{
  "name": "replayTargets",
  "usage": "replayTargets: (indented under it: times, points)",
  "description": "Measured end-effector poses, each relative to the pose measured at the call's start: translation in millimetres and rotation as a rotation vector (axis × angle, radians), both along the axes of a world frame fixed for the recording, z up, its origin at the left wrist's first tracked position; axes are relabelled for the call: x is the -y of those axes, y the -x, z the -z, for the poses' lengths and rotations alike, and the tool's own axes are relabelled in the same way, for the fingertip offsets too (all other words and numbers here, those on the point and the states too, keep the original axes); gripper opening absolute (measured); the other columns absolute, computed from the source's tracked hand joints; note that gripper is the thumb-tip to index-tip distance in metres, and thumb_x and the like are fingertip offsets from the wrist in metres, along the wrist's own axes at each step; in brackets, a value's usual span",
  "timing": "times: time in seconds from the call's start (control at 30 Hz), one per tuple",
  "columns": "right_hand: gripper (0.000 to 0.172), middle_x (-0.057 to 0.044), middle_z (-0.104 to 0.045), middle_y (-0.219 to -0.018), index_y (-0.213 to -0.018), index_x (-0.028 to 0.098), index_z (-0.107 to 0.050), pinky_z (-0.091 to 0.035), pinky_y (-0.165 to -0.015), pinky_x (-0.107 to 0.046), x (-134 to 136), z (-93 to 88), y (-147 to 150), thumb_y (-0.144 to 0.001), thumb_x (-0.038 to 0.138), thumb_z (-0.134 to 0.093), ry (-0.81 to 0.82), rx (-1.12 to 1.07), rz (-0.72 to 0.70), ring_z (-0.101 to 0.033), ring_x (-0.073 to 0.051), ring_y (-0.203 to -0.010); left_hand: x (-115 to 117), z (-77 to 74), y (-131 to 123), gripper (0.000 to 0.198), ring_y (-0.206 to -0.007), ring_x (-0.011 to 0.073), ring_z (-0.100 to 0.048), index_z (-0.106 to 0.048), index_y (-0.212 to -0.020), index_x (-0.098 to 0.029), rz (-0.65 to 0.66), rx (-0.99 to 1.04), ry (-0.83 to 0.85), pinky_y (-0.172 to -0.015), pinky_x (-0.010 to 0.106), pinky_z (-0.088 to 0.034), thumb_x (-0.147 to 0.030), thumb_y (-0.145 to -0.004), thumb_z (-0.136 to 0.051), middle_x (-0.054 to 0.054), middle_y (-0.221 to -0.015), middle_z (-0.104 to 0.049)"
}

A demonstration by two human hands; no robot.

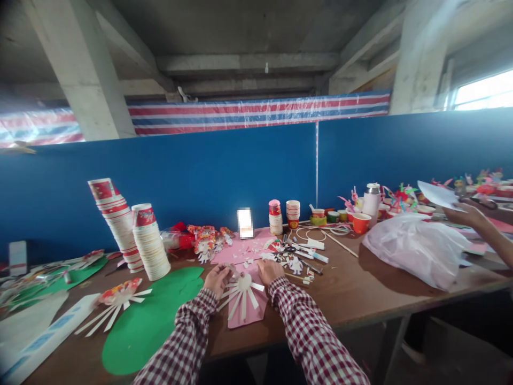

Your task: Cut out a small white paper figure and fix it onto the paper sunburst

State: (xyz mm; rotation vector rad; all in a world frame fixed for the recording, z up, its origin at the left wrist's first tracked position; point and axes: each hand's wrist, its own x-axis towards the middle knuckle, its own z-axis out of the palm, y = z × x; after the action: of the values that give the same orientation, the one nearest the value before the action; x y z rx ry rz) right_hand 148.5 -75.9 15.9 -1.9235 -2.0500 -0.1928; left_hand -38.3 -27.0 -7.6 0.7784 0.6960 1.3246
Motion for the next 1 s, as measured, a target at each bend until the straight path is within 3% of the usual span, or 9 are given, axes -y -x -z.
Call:
replayTargets:
  times: [1.0]
  points:
    - [0.028,-0.006,-0.061,-0.088,-0.099,0.021,-0.057,-0.036,-0.064,-0.025,-2.8,3.2,-0.5,-0.086,0.026,-0.033,-0.009,0.005,0.004,-0.055,-0.017,-0.079,0.4,-0.3,-0.9,0.016,-0.063,0.0082,-0.059,-0.050,-0.068,-0.014,-0.005,-0.004,0.000,-0.061,0.019,-0.047,-0.005,-0.063,-0.063,0.001,-0.068,-0.061]
